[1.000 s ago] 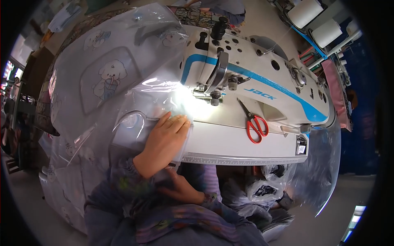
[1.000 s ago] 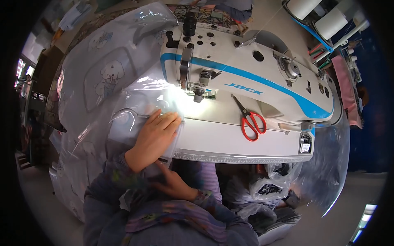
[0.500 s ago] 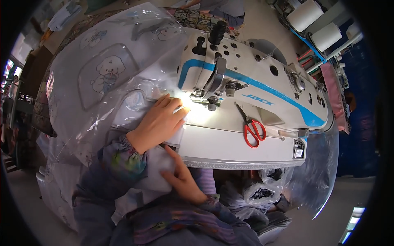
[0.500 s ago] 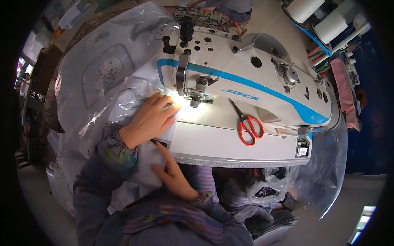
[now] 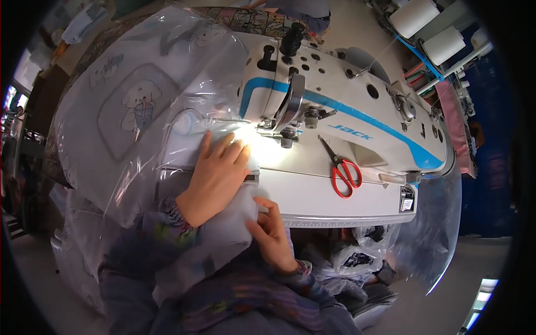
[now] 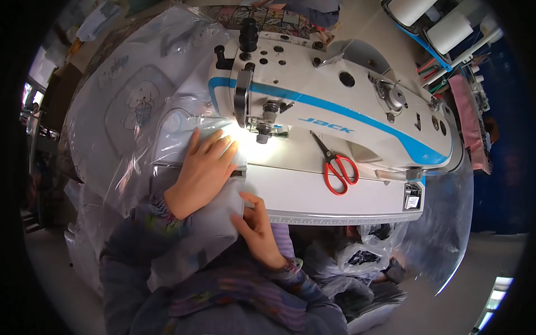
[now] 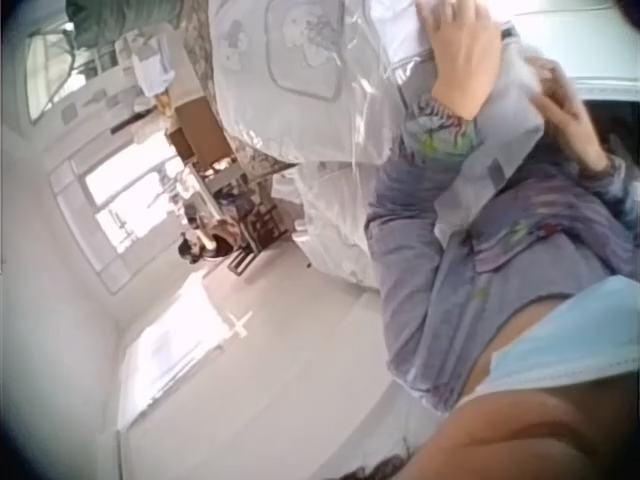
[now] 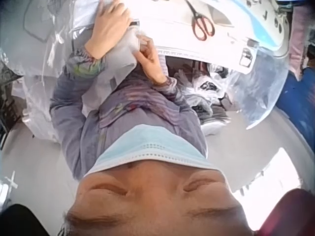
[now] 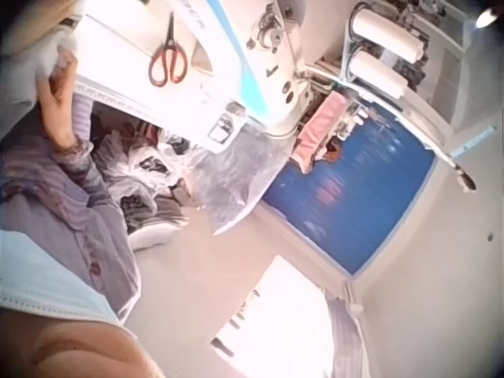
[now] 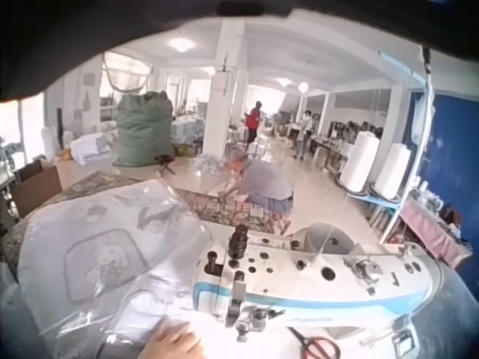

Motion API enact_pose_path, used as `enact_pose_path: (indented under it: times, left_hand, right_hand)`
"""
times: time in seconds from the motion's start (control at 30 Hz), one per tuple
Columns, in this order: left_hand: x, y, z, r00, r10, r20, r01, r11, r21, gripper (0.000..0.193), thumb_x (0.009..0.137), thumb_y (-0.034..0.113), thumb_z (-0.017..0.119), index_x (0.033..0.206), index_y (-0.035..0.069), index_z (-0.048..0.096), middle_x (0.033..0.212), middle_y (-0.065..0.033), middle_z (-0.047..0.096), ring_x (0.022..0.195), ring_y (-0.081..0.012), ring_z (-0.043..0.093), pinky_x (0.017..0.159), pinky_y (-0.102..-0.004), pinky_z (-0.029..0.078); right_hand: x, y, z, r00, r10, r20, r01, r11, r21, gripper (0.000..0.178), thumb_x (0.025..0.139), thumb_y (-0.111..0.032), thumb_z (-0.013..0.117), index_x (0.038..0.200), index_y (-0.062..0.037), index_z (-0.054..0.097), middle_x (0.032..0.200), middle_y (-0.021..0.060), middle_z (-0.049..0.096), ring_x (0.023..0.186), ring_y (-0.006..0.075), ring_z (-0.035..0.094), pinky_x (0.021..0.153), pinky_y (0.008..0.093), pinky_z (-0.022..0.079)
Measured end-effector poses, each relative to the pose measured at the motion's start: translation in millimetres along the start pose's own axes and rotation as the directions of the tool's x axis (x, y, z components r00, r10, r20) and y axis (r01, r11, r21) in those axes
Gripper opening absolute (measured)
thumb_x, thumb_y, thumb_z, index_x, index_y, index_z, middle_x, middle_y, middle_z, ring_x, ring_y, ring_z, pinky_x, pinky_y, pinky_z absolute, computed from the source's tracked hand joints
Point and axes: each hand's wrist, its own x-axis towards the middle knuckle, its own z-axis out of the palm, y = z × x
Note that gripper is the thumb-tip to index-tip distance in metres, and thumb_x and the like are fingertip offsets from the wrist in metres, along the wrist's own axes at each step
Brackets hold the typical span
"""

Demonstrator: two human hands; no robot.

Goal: Sewing plastic protective sheets onto patterned fabric items using an industrial sewing machine.

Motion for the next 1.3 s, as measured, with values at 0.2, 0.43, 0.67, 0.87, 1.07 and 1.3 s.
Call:
enact_pose_path:
  times: [0.2, 0.43, 0.67, 0.87, 1.07, 1.3]
  left_hand:
    - [-12.8, -15.9, 10.5, 0.996, -0.008, -0.087, -0.003, 0.992, -0.128, 0.048, 0.088, 0.027, 0.069, 0.13, 0.005, 0.059, 0.134, -0.0107, 0.056, 0.135, -0.031, 0.045, 0.118, -0.0594, 0.024]
    - [-9.0, -36.3, 13.1, 0.99, 0.12, -0.069, -0.127, 0.986, -0.109, 0.049, 0.092, 0.032, 0.066, 0.134, 0.008, 0.057, 0.138, -0.0089, 0.054, 0.136, -0.0278, 0.044, 0.119, -0.058, 0.022]
    - [-17.7, -44.5, 1.2, 0.974, 0.223, 0.045, -0.213, 0.964, -0.162, 0.05, 0.092, 0.032, 0.066, 0.137, 0.013, 0.055, 0.139, -0.0072, 0.054, 0.135, -0.025, 0.047, 0.119, -0.06, 0.02]
    - [-41.6, -8.1, -1.2, 0.997, 0.079, 0.02, -0.073, 0.979, -0.189, 0.046, 0.092, 0.033, 0.067, 0.132, 0.012, 0.059, 0.137, -0.0076, 0.054, 0.131, -0.0262, 0.05, 0.117, -0.0646, 0.02]
    - [-16.8, -6.2, 1.4, 0.993, 0.12, 0.013, -0.113, 0.966, -0.231, 0.056, 0.083, 0.042, 0.074, 0.129, 0.012, 0.061, 0.132, -0.0083, 0.056, 0.126, -0.0294, 0.053, 0.116, -0.0645, 0.021]
    - [5.4, -99.1, 13.6, 0.99, -0.138, 0.029, 0.065, 0.262, -0.963, 0.046, 0.099, 0.013, 0.049, 0.143, 0.003, 0.044, 0.149, -0.0109, 0.044, 0.141, -0.0291, 0.039, 0.119, -0.0404, 0.033]
  right_hand:
    - [-24.4, 78.3, -40.6, 0.993, -0.098, 0.071, 0.117, 0.63, -0.767, 0.061, 0.095, -0.005, 0.063, 0.147, -0.0067, 0.032, 0.129, 0.0221, 0.059, 0.116, 0.0311, 0.06, 0.099, 0.0382, 0.047]
    - [31.9, 120.0, -25.7, 0.793, 0.101, 0.601, 0.345, 0.739, -0.579, 0.039, 0.088, -0.011, 0.067, 0.125, -0.0019, 0.062, 0.126, 0.0193, 0.063, 0.121, 0.0353, 0.058, 0.106, 0.0448, 0.043]
    - [-62.0, -26.7, -8.3, 0.699, 0.483, 0.527, -0.441, 0.872, -0.213, 0.047, 0.101, -0.016, 0.057, 0.143, 0.0021, 0.046, 0.131, 0.0075, 0.062, 0.118, 0.0136, 0.057, 0.1, 0.0316, 0.046]
    - [-78.7, -23.9, -8.8, 0.837, 0.409, 0.364, -0.435, 0.901, -0.013, 0.045, 0.102, -0.017, 0.056, 0.142, 0.001, 0.047, 0.132, 0.0071, 0.061, 0.118, 0.0148, 0.058, 0.102, 0.032, 0.046]
    - [-64.5, -11.6, 1.1, 0.873, 0.346, 0.343, -0.438, 0.867, 0.239, 0.041, 0.102, -0.016, 0.055, 0.139, 0.0013, 0.05, 0.129, 0.0077, 0.063, 0.117, 0.0157, 0.06, 0.1, 0.0321, 0.047]
    - [-55.5, 70.5, -20.1, 0.942, 0.21, 0.26, -0.242, 0.966, 0.095, 0.034, 0.103, -0.026, 0.057, 0.126, -0.0018, 0.061, 0.111, 0.0052, 0.067, 0.102, 0.0138, 0.062, 0.094, 0.0317, 0.05]
